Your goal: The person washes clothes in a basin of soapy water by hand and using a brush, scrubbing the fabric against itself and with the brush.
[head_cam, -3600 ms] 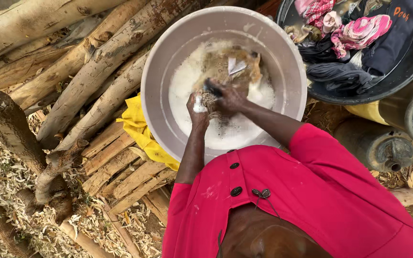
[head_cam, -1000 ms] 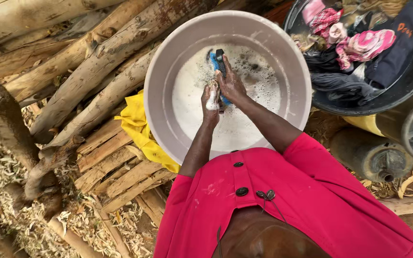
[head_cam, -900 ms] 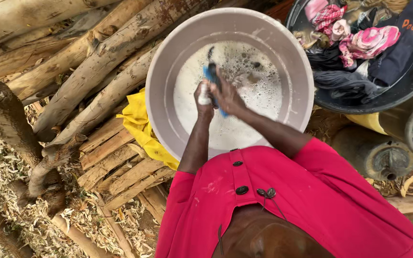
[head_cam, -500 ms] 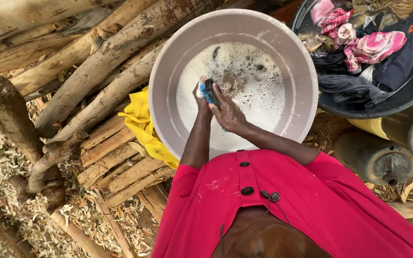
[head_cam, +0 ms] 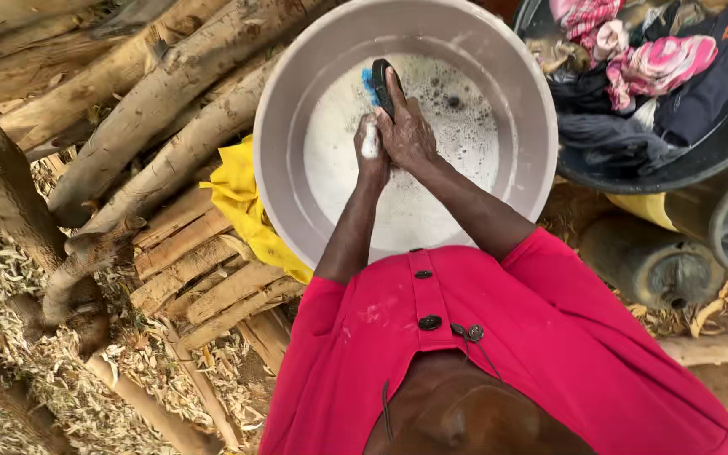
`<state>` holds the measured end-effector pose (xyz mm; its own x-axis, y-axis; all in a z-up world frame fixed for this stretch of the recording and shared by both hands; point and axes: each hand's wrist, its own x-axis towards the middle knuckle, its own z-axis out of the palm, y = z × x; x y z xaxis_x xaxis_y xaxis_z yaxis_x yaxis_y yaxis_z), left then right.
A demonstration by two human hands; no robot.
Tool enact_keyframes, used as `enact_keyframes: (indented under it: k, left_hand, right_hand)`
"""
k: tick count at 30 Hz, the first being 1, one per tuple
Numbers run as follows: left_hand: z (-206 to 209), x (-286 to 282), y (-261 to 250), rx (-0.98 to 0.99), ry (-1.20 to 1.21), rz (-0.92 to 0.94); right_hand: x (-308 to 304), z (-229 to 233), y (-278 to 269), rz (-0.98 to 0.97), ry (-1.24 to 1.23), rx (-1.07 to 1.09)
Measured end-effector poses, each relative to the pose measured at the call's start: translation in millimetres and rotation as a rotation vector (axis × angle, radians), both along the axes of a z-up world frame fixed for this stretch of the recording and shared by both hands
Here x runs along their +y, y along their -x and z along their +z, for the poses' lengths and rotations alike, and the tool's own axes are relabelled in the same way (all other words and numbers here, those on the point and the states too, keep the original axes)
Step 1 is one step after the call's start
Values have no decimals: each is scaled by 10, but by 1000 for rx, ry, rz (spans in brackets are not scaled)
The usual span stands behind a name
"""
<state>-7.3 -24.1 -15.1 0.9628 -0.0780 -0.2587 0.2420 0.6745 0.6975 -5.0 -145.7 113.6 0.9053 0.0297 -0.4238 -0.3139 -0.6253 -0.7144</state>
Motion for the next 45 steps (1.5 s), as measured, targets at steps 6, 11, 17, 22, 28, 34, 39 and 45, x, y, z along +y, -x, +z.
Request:
enact_keyframes:
  k: [6,11,17,22,28,34,39,45]
  left_hand:
    - [-36,159,-105,293,36,137]
    - [-139,22,245,331,36,-77]
    - [-258,416,200,575,103,-27]
    - [-657,425,115,393,92,38]
    - [-813,116,175,511,-31,-62]
    - [-620,316,67,132,-18,47]
    - [-471,62,135,718,-166,-231]
    - [-386,210,-35,223,125,93]
  right_hand:
    - [65,-366,351,36,-85,-565]
    - [-405,-1118,-146,-159,-239,27]
    - [-918,-1593,-99,-275,290,-566]
    - [-300,-1415,184,35,-137,-270]
    - [168,-763,4,11,-186,-99]
    - [205,-364,440,139,-121,-175]
    - [-27,-337,181,-7,-178,-335]
    - [86,-217,385,152,15,-554]
